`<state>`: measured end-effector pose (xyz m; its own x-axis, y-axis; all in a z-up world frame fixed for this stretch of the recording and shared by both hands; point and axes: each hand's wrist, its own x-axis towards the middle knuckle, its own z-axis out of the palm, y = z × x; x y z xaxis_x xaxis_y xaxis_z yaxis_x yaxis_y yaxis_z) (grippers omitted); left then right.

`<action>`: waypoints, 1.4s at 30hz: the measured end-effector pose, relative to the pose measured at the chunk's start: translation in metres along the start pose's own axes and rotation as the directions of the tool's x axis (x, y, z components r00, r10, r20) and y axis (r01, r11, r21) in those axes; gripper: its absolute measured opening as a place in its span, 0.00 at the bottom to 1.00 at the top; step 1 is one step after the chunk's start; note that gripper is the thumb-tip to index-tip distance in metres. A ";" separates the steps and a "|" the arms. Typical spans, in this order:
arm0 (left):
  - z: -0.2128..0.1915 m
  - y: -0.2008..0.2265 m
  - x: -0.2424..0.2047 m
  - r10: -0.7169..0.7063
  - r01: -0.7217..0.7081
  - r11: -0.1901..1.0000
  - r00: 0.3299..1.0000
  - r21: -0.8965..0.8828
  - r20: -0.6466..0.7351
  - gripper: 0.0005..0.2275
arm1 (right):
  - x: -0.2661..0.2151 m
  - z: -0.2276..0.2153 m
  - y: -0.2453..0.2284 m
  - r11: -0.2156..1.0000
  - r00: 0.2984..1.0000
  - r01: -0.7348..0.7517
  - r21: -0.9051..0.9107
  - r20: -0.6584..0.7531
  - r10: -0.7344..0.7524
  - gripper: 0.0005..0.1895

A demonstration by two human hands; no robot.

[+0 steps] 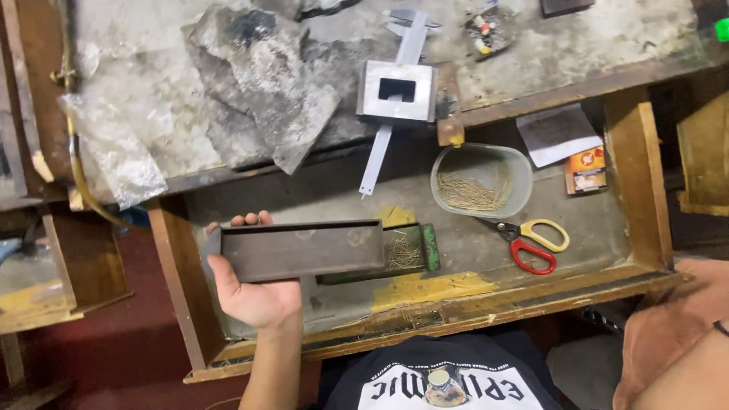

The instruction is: The person uses red-handled shears to cut thin metal wires from a plastic container, measures each piece against a vernier caliper, and places the cut pieces into a small ceramic bowl. The person repeats this process multiple times, occasionally adjusting the position of the caliper and the container.

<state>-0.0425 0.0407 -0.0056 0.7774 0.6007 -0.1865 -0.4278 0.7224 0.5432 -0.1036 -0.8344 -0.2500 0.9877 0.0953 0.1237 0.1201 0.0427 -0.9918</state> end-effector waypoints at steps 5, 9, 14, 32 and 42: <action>0.000 -0.003 0.000 0.012 -0.012 1.000 1.000 -0.018 -0.002 0.16 | -0.031 0.047 0.089 0.970 0.935 0.175 0.171 0.279 -0.218 0.23; -0.001 -0.008 -0.003 -0.013 0.013 1.000 1.000 -0.019 -0.020 0.16 | 0.089 0.368 -0.108 0.959 0.678 0.284 0.020 -0.712 -0.186 0.49; -0.001 -0.015 -0.003 -0.023 0.023 1.000 1.000 -0.009 -0.018 0.15 | 0.167 0.569 -0.202 0.862 0.900 -0.359 -0.359 0.111 0.421 0.29; -0.065 -0.010 0.079 -0.235 -0.040 0.226 0.967 0.973 0.094 0.15 | 0.262 0.628 -0.180 0.426 0.831 0.067 -0.902 0.287 0.478 0.22; -0.059 -0.007 0.090 -0.412 -0.172 -0.150 0.906 0.974 0.096 0.24 | 0.260 0.637 -0.165 0.092 0.830 0.383 -0.919 0.386 0.403 0.24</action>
<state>0.0034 0.1097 -0.0745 0.9250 0.2138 -0.3141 0.3798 -0.5450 0.7475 0.0696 -0.1832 -0.0351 0.8297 0.4798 -0.2853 0.4807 -0.8739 -0.0718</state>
